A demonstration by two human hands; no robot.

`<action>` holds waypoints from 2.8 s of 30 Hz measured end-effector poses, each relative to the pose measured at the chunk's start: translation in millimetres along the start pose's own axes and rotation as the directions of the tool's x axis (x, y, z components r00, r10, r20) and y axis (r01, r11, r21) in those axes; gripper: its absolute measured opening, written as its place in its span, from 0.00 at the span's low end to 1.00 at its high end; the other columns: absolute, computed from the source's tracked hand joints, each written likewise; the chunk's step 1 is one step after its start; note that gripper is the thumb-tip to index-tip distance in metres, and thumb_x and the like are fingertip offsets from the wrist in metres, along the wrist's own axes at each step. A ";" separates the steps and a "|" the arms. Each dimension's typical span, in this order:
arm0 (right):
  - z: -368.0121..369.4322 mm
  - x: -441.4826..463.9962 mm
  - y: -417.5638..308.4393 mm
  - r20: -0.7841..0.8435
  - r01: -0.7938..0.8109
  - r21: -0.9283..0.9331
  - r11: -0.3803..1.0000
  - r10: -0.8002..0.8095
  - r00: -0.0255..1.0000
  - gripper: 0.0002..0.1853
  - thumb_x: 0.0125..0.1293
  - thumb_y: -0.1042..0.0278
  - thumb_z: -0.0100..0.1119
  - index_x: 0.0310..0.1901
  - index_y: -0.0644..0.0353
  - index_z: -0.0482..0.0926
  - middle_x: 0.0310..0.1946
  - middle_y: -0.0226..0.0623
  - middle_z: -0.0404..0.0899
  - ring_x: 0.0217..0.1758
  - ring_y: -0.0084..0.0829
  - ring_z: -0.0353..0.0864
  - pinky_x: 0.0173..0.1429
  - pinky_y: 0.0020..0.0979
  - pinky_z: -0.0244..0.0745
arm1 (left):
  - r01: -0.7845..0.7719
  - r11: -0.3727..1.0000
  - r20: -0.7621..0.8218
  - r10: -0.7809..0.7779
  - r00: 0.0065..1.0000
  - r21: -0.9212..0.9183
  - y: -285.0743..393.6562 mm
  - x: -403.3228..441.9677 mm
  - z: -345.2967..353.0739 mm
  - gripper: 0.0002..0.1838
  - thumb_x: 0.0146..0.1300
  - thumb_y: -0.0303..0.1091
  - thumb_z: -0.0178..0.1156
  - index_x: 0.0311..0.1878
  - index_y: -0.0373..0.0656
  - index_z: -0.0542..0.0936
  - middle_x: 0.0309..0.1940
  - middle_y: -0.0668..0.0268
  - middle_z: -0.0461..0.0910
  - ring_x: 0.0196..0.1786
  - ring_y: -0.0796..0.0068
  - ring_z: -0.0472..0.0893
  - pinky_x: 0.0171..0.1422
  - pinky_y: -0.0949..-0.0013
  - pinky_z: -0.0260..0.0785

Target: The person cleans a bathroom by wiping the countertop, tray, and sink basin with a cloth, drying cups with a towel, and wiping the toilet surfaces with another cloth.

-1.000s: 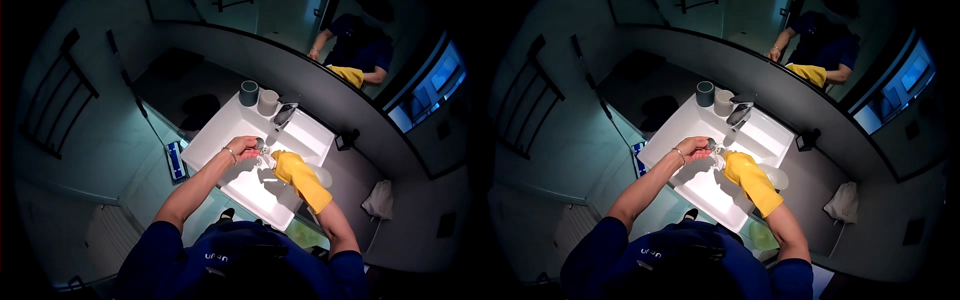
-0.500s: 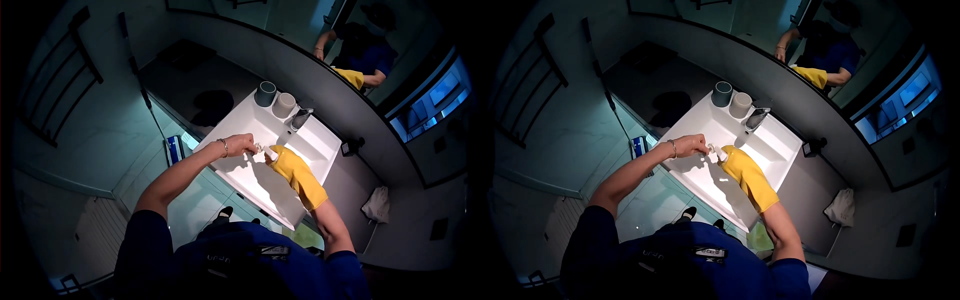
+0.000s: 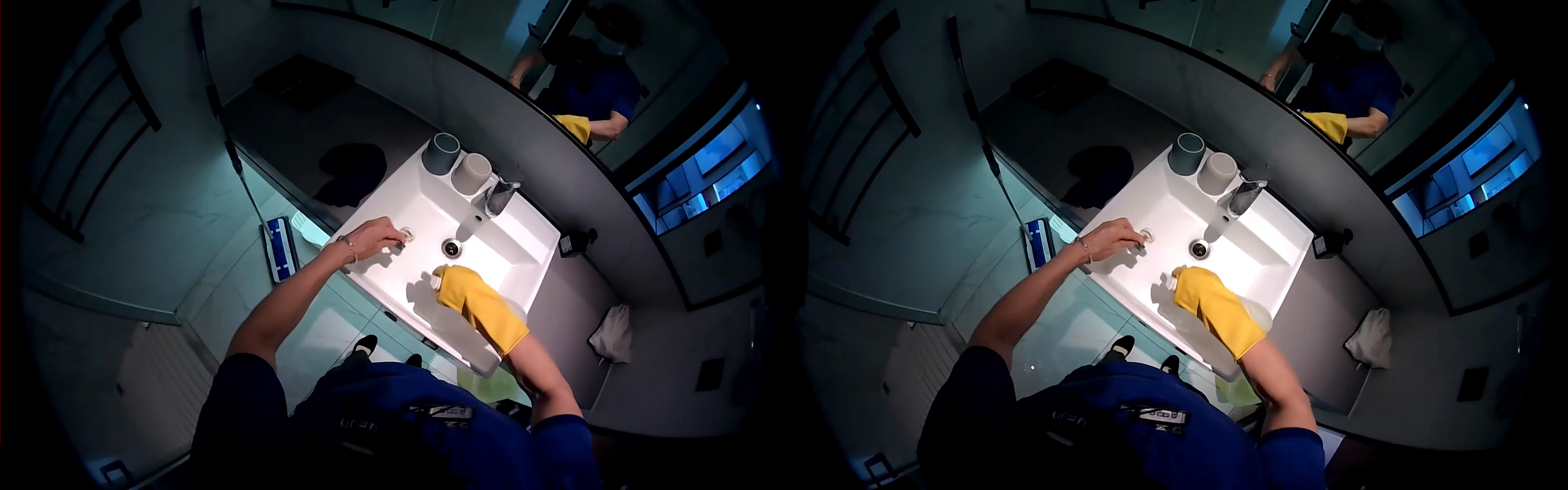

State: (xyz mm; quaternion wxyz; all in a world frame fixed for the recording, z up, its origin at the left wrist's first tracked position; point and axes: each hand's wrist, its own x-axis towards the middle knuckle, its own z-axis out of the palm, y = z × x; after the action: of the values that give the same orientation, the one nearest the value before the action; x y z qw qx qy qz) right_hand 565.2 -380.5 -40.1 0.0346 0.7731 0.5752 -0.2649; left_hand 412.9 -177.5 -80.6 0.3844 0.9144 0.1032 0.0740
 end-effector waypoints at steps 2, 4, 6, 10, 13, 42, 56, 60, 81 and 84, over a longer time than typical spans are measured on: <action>-11.3 2.8 -16.4 0.047 -0.013 0.060 0.998 0.010 0.999 0.22 0.53 0.58 0.57 0.49 0.58 0.79 0.40 0.53 0.81 0.45 0.49 0.80 0.51 0.40 0.74 | 0.103 0.975 -0.157 -0.135 0.978 -0.196 -5.9 -12.3 4.5 0.10 0.63 0.28 0.56 0.46 0.43 0.82 0.41 0.61 0.74 0.39 0.68 0.78 0.47 0.72 0.73; -5.7 23.4 -30.6 0.133 0.022 0.125 0.992 -0.039 0.990 0.20 0.53 0.58 0.56 0.45 0.60 0.80 0.39 0.53 0.81 0.48 0.50 0.79 0.52 0.38 0.73 | 0.110 0.819 -0.353 -0.359 0.864 -0.562 -14.7 -24.6 11.4 0.11 0.63 0.27 0.55 0.48 0.39 0.81 0.43 0.63 0.75 0.36 0.77 0.78 0.41 0.78 0.74; 13.1 44.8 -42.6 0.034 0.114 0.237 0.965 -0.125 0.992 0.20 0.54 0.58 0.57 0.45 0.60 0.80 0.39 0.53 0.81 0.47 0.50 0.79 0.51 0.38 0.73 | 0.094 0.715 -0.392 -0.483 0.783 -0.693 -19.7 -34.1 14.8 0.11 0.64 0.27 0.55 0.48 0.38 0.81 0.43 0.64 0.75 0.36 0.78 0.78 0.41 0.78 0.75; 9.8 116.5 -19.0 0.059 -0.006 0.443 0.896 -0.022 0.998 0.21 0.49 0.71 0.59 0.48 0.64 0.77 0.36 0.52 0.81 0.37 0.48 0.82 0.43 0.37 0.76 | 0.089 0.587 -0.378 -0.622 0.686 -0.805 -20.5 -58.7 19.4 0.12 0.64 0.29 0.56 0.48 0.37 0.81 0.43 0.64 0.75 0.35 0.79 0.79 0.42 0.79 0.75; -4.1 162.4 41.0 -0.253 -0.052 0.387 0.921 0.160 0.954 0.22 0.55 0.61 0.57 0.50 0.63 0.77 0.38 0.52 0.79 0.43 0.46 0.79 0.44 0.40 0.73 | 0.108 0.593 -0.362 -0.615 0.700 -0.798 -11.5 -71.5 26.9 0.12 0.64 0.28 0.57 0.50 0.38 0.80 0.43 0.64 0.75 0.36 0.78 0.80 0.43 0.79 0.75; 52.9 -92.7 45.5 0.256 -0.528 0.430 0.732 0.462 0.849 0.13 0.53 0.70 0.64 0.41 0.63 0.80 0.28 0.38 0.82 0.22 0.29 0.79 0.28 0.30 0.75 | 0.128 0.545 -0.128 -0.407 0.904 -0.828 -4.1 -31.1 39.1 0.13 0.63 0.28 0.56 0.49 0.40 0.81 0.42 0.66 0.76 0.37 0.78 0.79 0.43 0.78 0.74; -43.6 34.1 -30.9 -0.175 -0.073 0.552 0.831 0.200 0.964 0.12 0.54 0.67 0.57 0.40 0.61 0.80 0.25 0.45 0.81 0.29 0.42 0.82 0.34 0.36 0.76 | -0.106 0.972 -0.087 0.127 0.988 0.212 -4.4 -19.8 -10.4 0.12 0.57 0.27 0.59 0.42 0.56 0.85 0.40 0.73 0.79 0.46 0.72 0.75 0.53 0.68 0.66; -35.4 40.5 -46.2 -0.195 0.045 0.211 0.976 -0.002 0.981 0.12 0.54 0.63 0.62 0.38 0.59 0.80 0.35 0.47 0.81 0.39 0.48 0.81 0.43 0.40 0.75 | -0.205 0.892 0.099 0.180 0.979 0.402 3.0 -5.8 -17.5 0.15 0.57 0.25 0.56 0.40 0.60 0.85 0.38 0.76 0.79 0.46 0.76 0.74 0.53 0.70 0.61; -59.8 -142.4 15.3 -0.311 0.368 0.921 0.128 0.810 0.497 0.16 0.66 0.59 0.56 0.45 0.64 0.79 0.42 0.37 0.82 0.29 0.27 0.78 0.37 0.28 0.74 | 0.397 0.851 0.169 -0.360 0.917 -0.343 -15.5 137.0 110.1 0.14 0.52 0.30 0.59 0.43 0.46 0.85 0.39 0.64 0.85 0.42 0.71 0.83 0.50 0.72 0.73; -37.4 -219.9 41.5 -0.415 0.567 0.808 0.158 0.837 0.357 0.21 0.69 0.56 0.51 0.52 0.66 0.76 0.49 0.46 0.79 0.38 0.33 0.80 0.46 0.33 0.77 | 0.341 0.821 0.134 -0.316 0.939 -0.458 -41.9 151.8 157.4 0.13 0.50 0.30 0.60 0.39 0.40 0.85 0.35 0.61 0.85 0.39 0.72 0.82 0.46 0.73 0.73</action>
State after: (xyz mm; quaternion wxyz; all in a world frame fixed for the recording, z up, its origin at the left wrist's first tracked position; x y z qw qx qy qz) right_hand 573.1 -572.5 80.3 -0.7570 0.6472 0.0523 -0.0730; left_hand 588.1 -219.9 -211.3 0.6059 0.7622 0.2277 0.0058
